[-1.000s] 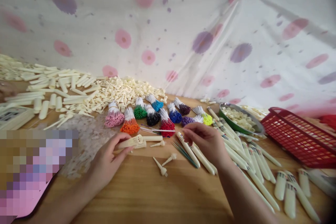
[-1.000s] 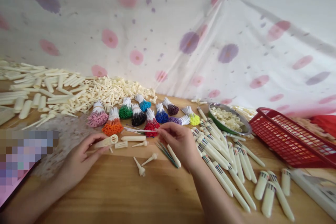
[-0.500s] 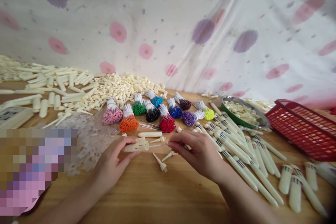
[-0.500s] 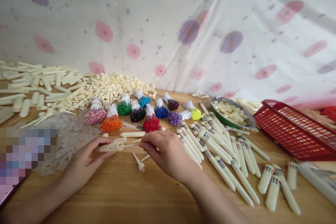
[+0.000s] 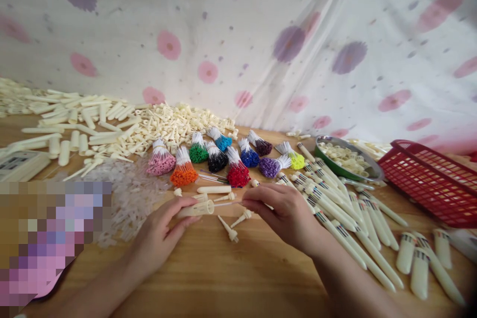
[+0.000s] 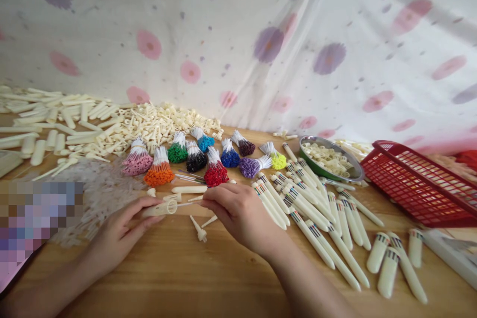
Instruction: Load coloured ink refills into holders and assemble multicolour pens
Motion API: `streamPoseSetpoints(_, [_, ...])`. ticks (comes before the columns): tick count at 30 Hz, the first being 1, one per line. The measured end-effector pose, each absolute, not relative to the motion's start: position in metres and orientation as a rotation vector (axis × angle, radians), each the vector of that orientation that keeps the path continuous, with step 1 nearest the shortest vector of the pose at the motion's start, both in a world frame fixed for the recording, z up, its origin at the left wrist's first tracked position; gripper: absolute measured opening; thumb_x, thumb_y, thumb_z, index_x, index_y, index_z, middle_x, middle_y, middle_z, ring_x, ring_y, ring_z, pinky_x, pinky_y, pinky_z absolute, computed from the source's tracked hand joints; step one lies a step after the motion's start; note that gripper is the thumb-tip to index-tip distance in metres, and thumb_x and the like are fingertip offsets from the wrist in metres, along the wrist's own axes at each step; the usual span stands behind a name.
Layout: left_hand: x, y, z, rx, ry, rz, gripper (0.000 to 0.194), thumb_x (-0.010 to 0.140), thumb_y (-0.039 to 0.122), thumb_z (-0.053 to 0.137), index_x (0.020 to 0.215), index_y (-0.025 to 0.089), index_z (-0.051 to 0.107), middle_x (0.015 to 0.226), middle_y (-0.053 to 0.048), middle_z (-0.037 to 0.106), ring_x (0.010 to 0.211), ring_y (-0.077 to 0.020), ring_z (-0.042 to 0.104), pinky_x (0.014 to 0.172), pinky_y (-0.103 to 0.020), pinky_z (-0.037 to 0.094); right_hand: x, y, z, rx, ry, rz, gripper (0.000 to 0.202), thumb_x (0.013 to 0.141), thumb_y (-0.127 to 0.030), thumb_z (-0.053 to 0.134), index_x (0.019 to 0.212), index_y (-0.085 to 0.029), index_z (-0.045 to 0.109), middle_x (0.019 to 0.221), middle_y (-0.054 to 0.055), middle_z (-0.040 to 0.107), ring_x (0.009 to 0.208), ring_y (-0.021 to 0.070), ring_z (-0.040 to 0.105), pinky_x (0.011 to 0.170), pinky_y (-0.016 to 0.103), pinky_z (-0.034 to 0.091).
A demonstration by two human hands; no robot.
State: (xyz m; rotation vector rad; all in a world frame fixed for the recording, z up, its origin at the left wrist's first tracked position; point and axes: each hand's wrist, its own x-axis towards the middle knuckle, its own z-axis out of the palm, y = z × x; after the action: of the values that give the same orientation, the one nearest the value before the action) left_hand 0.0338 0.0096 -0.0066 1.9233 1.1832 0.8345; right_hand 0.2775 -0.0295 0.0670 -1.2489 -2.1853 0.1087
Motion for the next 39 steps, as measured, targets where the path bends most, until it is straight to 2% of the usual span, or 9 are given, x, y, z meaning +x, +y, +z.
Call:
streamPoseSetpoints(11, [0.033, 0.012, -0.012, 2.049, 1.131, 0.923, 0.022, 0.08, 0.028, 0.052, 0.099, 0.023, 0.062, 0.1, -0.004, 0.071, 0.09, -0.0187, 0.066, 0.064, -0.021, 0.056, 0.275, -0.037, 0.07, -1.126, -2.2, 0.033, 0.012, 0.089, -0.02, 0.05, 0.084, -0.016, 0.06, 0.069, 0.003, 0.062, 0.06, 0.0102, 0.055, 0.056, 0.02, 0.04])
streamPoseSetpoints(17, [0.034, 0.011, -0.01, 2.163, 1.085, 0.941, 0.022, 0.079, 0.026, 0.053, 0.098, 0.024, 0.064, 0.098, -0.003, 0.072, 0.089, -0.0193, 0.068, 0.077, -0.026, 0.055, 0.273, -0.035, 0.067, -1.099, -2.152, 0.065, 0.009, 0.087, -0.018, 0.053, 0.084, -0.016, 0.06, 0.07, 0.002, 0.064, 0.061, 0.0097, 0.057, 0.057, 0.019, 0.041])
streamPoseSetpoints(24, [0.035, 0.008, -0.01, 1.956, 1.144, 0.884, 0.026, 0.079, 0.032, 0.054, 0.102, 0.023, 0.062, 0.103, -0.004, 0.071, 0.093, -0.0196, 0.067, 0.071, -0.024, 0.056, 0.271, -0.03, 0.063, -1.108, -2.124, 0.116, 0.008, 0.086, -0.018, 0.054, 0.083, -0.015, 0.062, 0.07, 0.003, 0.065, 0.062, 0.0102, 0.059, 0.056, 0.019, 0.043])
streamPoseSetpoints(29, [0.036, 0.007, -0.012, 1.993, 1.069, 0.786, 0.029, 0.084, 0.031, 0.049, 0.109, 0.024, 0.059, 0.091, -0.002, 0.074, 0.078, -0.0165, 0.069, 0.072, -0.024, 0.055, 0.277, -0.028, 0.059, -1.017, -2.145, 0.043, 0.01, 0.086, -0.015, 0.052, 0.09, -0.016, 0.062, 0.078, 0.005, 0.065, 0.068, 0.012, 0.06, 0.06, 0.021, 0.045])
streamPoseSetpoints(33, [0.04, 0.001, -0.008, 2.148, 0.953, 0.777, 0.027, 0.085, 0.031, 0.048, 0.109, 0.026, 0.06, 0.101, -0.002, 0.072, 0.09, -0.018, 0.067, 0.078, -0.026, 0.053, 0.269, -0.028, 0.056, -1.106, -2.114, 0.314, 0.009, 0.086, -0.019, 0.054, 0.083, -0.017, 0.062, 0.07, 0.002, 0.063, 0.062, 0.01, 0.057, 0.057, 0.019, 0.044])
streamPoseSetpoints(39, [0.043, -0.003, -0.008, 2.184, 0.934, 0.794, 0.025, 0.085, 0.032, 0.049, 0.106, 0.028, 0.061, 0.098, -0.001, 0.073, 0.085, -0.0171, 0.069, 0.075, -0.024, 0.054, 0.25, -0.027, 0.038, -1.139, -1.57, 1.075, 0.016, 0.08, -0.032, 0.061, 0.078, -0.016, 0.06, 0.06, -0.001, 0.059, 0.051, 0.0083, 0.053, 0.05, 0.02, 0.045])
